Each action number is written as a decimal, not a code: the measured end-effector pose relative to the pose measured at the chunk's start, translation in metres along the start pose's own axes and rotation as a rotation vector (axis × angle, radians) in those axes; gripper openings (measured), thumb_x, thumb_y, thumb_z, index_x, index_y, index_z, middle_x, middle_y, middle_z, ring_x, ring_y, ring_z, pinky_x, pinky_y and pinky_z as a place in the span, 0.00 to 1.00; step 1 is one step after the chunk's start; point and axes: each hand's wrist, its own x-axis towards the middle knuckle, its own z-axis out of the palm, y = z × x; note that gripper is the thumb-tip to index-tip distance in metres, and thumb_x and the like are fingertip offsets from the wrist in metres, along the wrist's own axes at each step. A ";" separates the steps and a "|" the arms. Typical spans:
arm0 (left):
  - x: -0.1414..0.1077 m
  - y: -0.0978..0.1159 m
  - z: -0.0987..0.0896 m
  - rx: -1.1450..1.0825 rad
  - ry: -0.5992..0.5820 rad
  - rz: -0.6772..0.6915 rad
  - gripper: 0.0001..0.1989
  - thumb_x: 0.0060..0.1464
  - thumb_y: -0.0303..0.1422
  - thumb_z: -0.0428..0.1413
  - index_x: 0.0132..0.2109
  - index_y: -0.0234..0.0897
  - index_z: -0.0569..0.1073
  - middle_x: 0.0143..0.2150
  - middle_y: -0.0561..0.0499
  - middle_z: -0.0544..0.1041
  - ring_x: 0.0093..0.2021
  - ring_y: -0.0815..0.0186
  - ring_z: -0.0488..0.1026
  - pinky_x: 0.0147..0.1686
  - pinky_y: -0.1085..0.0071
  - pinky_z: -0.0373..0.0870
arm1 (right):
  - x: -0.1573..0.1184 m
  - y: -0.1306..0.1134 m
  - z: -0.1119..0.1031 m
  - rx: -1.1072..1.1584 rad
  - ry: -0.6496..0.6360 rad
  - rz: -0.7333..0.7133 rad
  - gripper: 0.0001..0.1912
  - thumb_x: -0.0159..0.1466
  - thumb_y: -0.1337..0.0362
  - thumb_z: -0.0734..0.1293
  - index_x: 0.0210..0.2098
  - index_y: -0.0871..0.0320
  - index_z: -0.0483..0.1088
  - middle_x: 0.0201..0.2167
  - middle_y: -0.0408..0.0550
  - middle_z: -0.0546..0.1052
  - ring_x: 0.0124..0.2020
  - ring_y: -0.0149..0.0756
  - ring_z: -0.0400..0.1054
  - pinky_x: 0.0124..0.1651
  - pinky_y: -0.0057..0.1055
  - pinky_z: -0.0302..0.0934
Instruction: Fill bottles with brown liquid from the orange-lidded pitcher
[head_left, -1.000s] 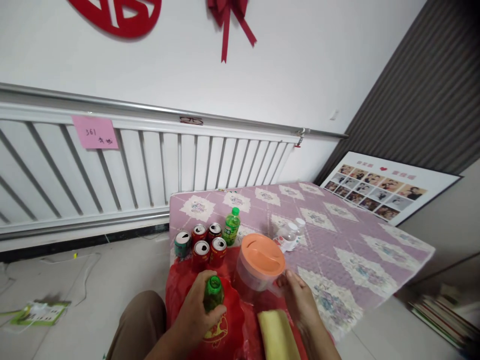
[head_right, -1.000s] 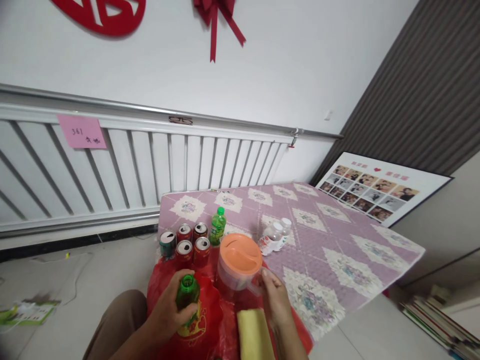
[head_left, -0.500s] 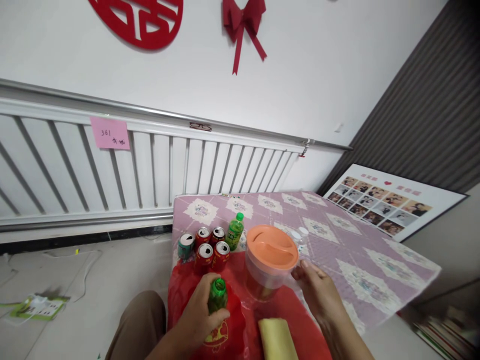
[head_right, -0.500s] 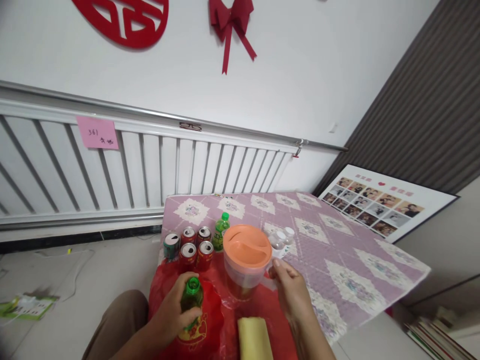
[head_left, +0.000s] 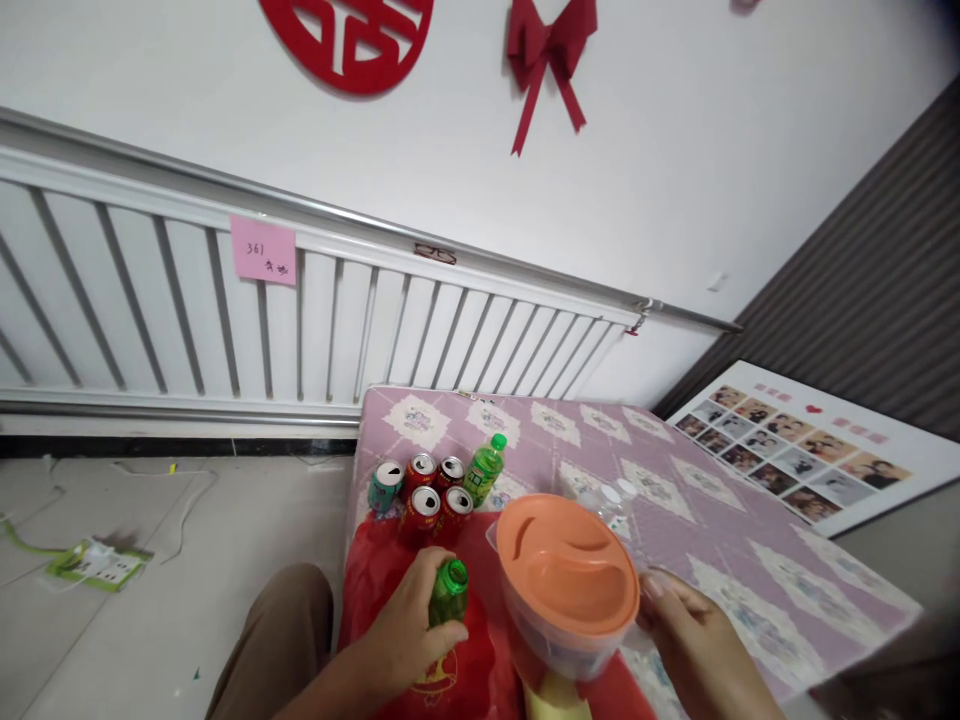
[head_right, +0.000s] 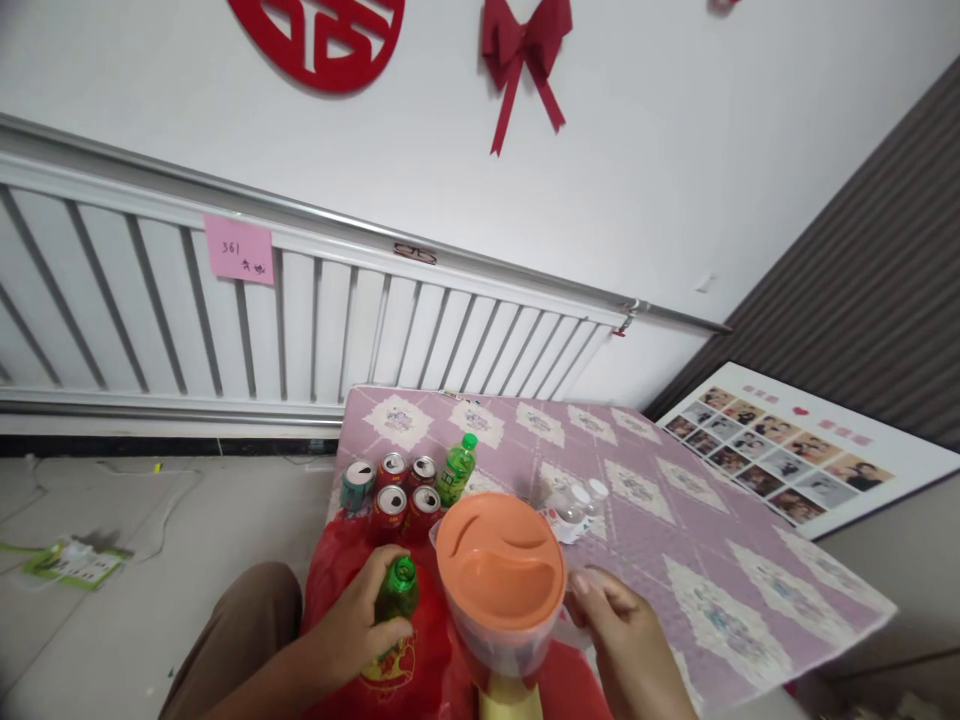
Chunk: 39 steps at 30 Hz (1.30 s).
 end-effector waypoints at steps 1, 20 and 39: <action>0.000 0.000 0.001 -0.001 0.006 -0.013 0.34 0.42 0.23 0.56 0.58 0.40 0.58 0.57 0.45 0.66 0.57 0.57 0.64 0.60 0.61 0.57 | 0.000 -0.001 -0.001 -0.021 -0.011 -0.008 0.28 0.53 0.38 0.66 0.15 0.55 0.60 0.16 0.38 0.57 0.21 0.30 0.50 0.23 0.27 0.51; 0.002 0.001 0.001 -0.016 0.036 -0.059 0.33 0.40 0.24 0.60 0.55 0.40 0.61 0.55 0.47 0.70 0.55 0.57 0.67 0.58 0.63 0.60 | 0.003 -0.018 0.000 -0.256 -0.139 -0.056 0.21 0.55 0.46 0.65 0.17 0.56 0.69 0.18 0.43 0.70 0.23 0.36 0.64 0.27 0.29 0.62; 0.003 -0.001 0.001 -0.021 0.038 -0.029 0.34 0.40 0.23 0.61 0.56 0.40 0.61 0.55 0.46 0.69 0.54 0.58 0.67 0.57 0.63 0.61 | 0.009 -0.042 0.009 -0.372 -0.161 -0.136 0.18 0.52 0.50 0.68 0.14 0.56 0.68 0.15 0.41 0.68 0.20 0.34 0.63 0.22 0.26 0.60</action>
